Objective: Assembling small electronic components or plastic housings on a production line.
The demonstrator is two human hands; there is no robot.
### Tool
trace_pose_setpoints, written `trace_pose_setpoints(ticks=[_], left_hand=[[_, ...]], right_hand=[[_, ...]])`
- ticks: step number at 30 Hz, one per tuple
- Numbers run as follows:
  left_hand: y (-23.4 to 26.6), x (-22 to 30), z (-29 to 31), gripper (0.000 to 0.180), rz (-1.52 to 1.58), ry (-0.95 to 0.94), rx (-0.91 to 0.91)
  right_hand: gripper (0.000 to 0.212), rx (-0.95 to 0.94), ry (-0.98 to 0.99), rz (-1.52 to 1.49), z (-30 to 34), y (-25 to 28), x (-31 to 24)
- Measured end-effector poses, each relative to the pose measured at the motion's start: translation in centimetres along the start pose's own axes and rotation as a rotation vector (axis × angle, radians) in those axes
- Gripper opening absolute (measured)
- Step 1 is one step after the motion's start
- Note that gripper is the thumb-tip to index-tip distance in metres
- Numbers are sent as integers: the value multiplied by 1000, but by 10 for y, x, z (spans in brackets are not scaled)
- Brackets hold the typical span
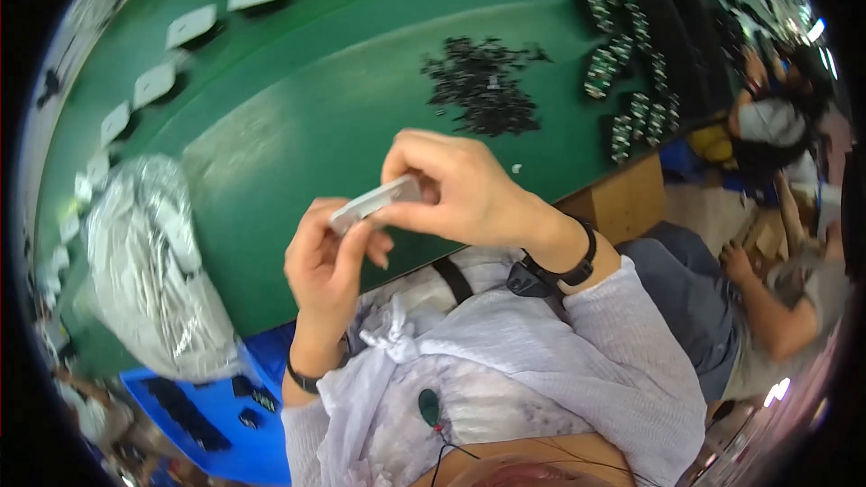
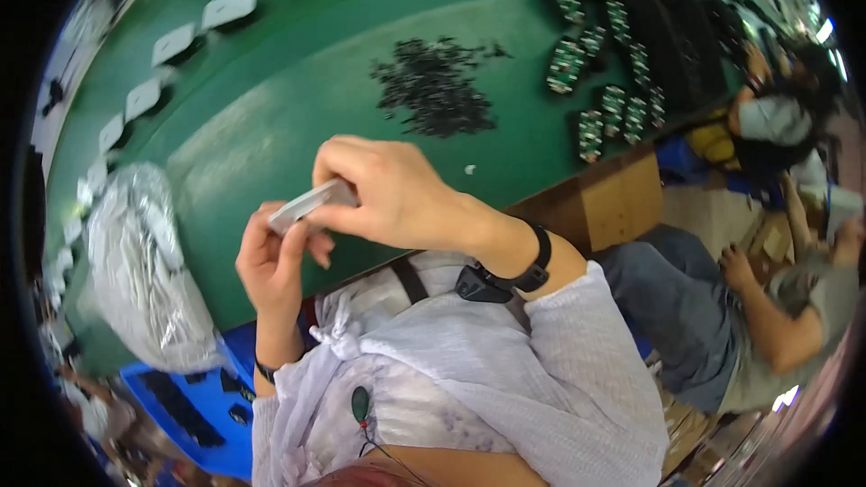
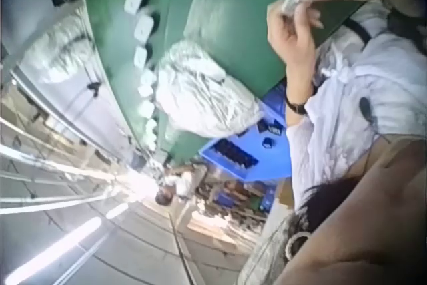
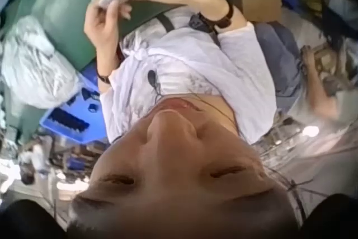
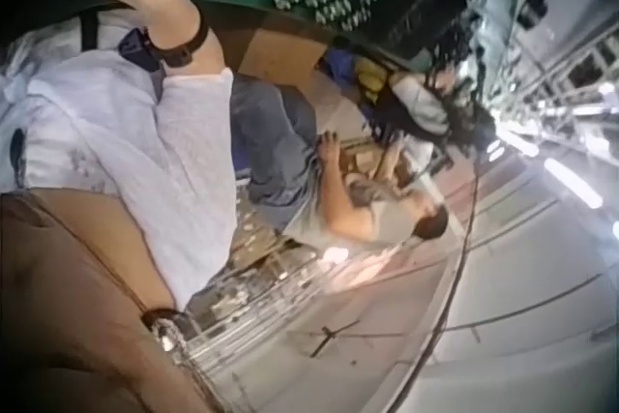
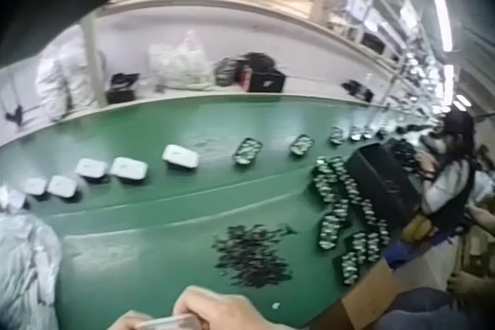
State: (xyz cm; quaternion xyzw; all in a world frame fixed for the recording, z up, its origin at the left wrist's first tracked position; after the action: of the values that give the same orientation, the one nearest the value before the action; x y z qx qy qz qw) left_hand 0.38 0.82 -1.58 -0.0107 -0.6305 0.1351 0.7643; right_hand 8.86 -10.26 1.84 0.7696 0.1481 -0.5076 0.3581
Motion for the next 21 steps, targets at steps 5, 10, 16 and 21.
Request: trace_pose_setpoints(ticks=[5,10,16,21], left_hand=[[-16,0,-10,30,-11,34,-122],[8,6,-32,32,-100,39,103],[103,4,-49,18,-640,162,304],[94,26,-65,15,-922,-19,388]], right_hand=[[26,94,-90,-142,13,7,18],[45,-33,-168,-120,0,32,30],[52,137,-247,1595,-36,236,68],[41,-184,-575,1528,-23,267,138]])
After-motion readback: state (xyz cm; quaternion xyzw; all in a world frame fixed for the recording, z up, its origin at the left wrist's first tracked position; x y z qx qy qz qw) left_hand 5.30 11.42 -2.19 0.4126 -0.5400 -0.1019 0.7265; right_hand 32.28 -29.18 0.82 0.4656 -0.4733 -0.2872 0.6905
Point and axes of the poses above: each hand's wrist, its own z-axis away from the middle knuckle, its own y-axis out of the back of the hand, x = y × z, the point moved 10 cm from there along -z, towards the middle knuckle, and after that the axes turned 9 degrees about y, right-handed, at the moved point
